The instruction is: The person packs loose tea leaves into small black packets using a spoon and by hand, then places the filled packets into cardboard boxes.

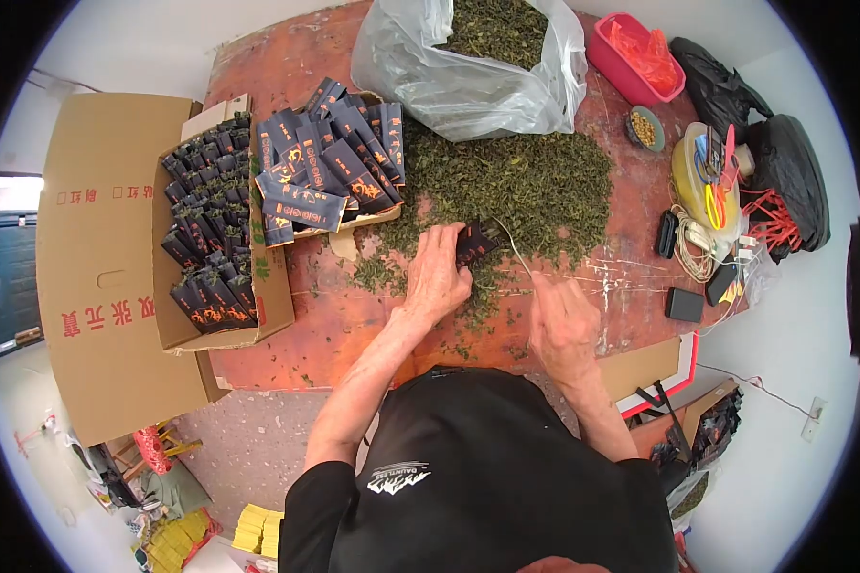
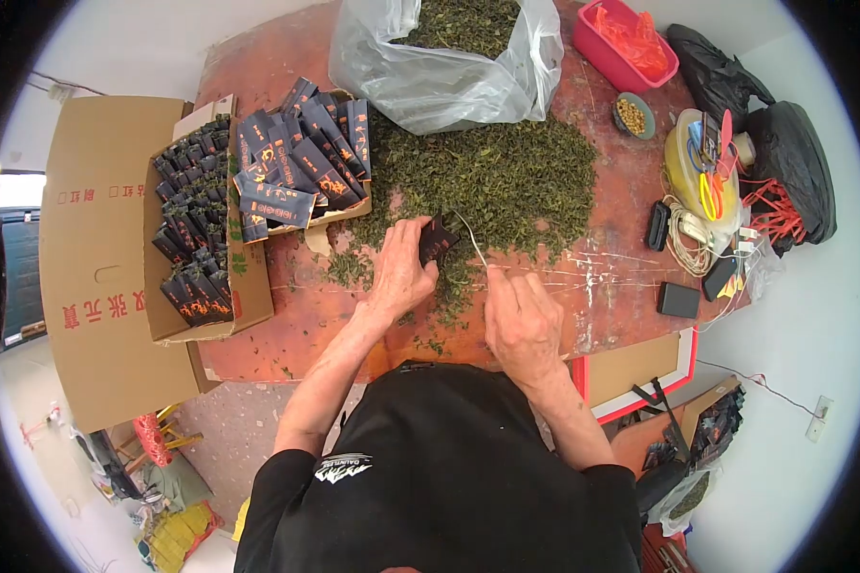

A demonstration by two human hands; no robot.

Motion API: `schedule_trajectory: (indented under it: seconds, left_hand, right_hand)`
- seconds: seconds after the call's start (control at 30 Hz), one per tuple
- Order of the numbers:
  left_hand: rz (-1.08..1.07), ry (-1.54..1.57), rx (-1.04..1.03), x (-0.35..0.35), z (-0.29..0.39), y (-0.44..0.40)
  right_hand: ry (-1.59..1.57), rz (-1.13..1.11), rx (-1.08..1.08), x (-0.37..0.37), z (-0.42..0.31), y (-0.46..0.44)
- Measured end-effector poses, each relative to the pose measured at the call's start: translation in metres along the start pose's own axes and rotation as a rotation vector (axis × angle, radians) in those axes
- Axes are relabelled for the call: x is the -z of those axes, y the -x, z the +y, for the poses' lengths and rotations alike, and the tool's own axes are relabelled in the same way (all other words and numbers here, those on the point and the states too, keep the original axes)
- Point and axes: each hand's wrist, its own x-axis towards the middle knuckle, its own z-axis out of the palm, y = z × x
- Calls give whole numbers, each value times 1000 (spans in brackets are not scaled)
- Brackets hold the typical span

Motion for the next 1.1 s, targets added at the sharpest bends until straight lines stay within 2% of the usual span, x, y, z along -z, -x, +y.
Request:
schedule_trajectory:
  seconds: [0.17, 0.27, 0.37, 0.47, 0.57, 0.77, 0.87, 1.1]
  left_hand:
    - [-2, 18, 22, 0, 0, 3]
    - [5, 31, 28, 0, -3, 7]
    - [12, 37, 27, -1, -5, 8]
    - [2, 50, 41, 2, -3, 10]
    - [-8, 59, 61, 4, -2, 12]
    - [-25, 45, 57, 1, -2, 13]
    - [-36, 52, 50, 1, 3, 15]
    - [-50, 67, 38, -2, 5, 13]
  right_hand:
    - [-22, 66, -43, 6, 7, 6]
    - [-58, 153, -167, 4, 27, 15]
    - [-38, 114, -483, 0, 52, 37]
    - [26, 0, -694, -2, 72, 54]
    - [-68, -40, -846, -7, 80, 63]
    - [-212, 120, -807, -52, 97, 66]
    - [-421, 125, -883, -64, 99, 54]
    - [-752, 242, -895, -88, 110, 66]
